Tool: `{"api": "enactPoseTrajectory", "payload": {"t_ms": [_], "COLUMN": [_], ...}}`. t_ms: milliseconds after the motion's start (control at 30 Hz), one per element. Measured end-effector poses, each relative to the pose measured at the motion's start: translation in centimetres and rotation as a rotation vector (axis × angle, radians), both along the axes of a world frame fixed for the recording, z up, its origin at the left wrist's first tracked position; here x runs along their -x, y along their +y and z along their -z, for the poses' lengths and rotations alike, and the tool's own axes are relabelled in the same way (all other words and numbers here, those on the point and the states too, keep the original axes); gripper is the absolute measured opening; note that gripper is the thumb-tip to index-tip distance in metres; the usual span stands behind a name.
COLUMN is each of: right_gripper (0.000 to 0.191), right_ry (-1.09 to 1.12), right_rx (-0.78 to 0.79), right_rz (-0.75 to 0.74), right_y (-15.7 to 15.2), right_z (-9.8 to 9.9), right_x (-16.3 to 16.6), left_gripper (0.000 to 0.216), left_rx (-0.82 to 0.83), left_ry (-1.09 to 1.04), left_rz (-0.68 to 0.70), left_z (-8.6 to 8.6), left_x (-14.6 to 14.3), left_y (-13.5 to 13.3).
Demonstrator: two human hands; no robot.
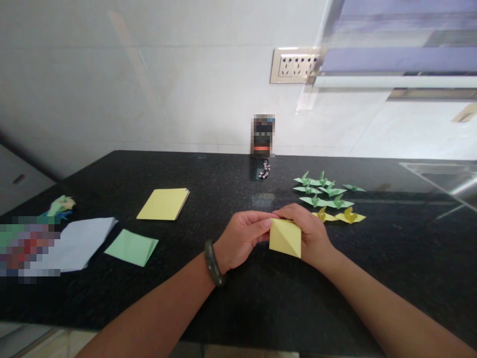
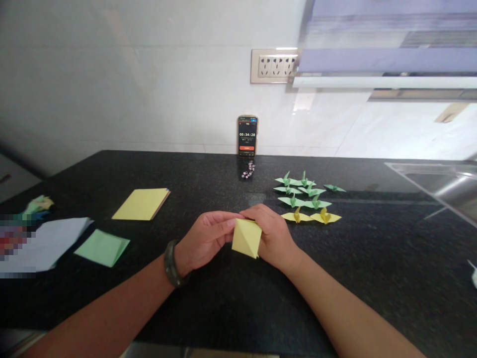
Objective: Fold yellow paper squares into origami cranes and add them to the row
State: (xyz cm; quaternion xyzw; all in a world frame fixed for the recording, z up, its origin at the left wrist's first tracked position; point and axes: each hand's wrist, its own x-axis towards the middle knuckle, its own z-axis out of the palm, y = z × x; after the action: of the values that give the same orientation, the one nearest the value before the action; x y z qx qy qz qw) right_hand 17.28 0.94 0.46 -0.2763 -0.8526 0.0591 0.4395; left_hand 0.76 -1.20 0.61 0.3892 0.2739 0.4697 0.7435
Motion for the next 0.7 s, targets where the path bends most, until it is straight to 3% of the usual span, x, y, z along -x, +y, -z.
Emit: {"api": "enactPoseTrajectory", "payload": {"t_ms": [133,233,367,467,533,700], "right_gripper": [0.018,0.019,0.025,0.029,0.029,0.022], "right_ry": [-0.008,0.048,0.288,0.417,0.378,0.361], "right_rx": [0.040,0.157,0.591,0.829,0.884,0.888], "right_rz": [0.000,0.004,0.039,-0.037,-0.075,0.132], "right_y": [-0.1,-0.2,-0.4,-0.5,-0.6,-0.4], "right_z": [0.0,0.3,0.8,0.9,0.9,0.6], "right_x": [0.3,0.4,0.5,0.7,1.0,1.4], "left_gripper": [0.026,0.025,0.024,0.023,0.022,0.020], "left_rx": [0.042,0.060,0.073,0.072,0.061,0.038], "left_ry": [0.088,0.127,0.093,0.050,0.040,0.163], "left_rz": [-0.100,-0.180,-0.290,-0.380,-0.421,-0.470], "left_z": [0.0,0.2,0.1,0.0,-0.1,0.0], "left_x": [-0.1,-0.2,-0.2,-0.2,-0.2,-0.3], "left_y": [0.1,0.2,0.3,0.5,0.6,0.7]}}
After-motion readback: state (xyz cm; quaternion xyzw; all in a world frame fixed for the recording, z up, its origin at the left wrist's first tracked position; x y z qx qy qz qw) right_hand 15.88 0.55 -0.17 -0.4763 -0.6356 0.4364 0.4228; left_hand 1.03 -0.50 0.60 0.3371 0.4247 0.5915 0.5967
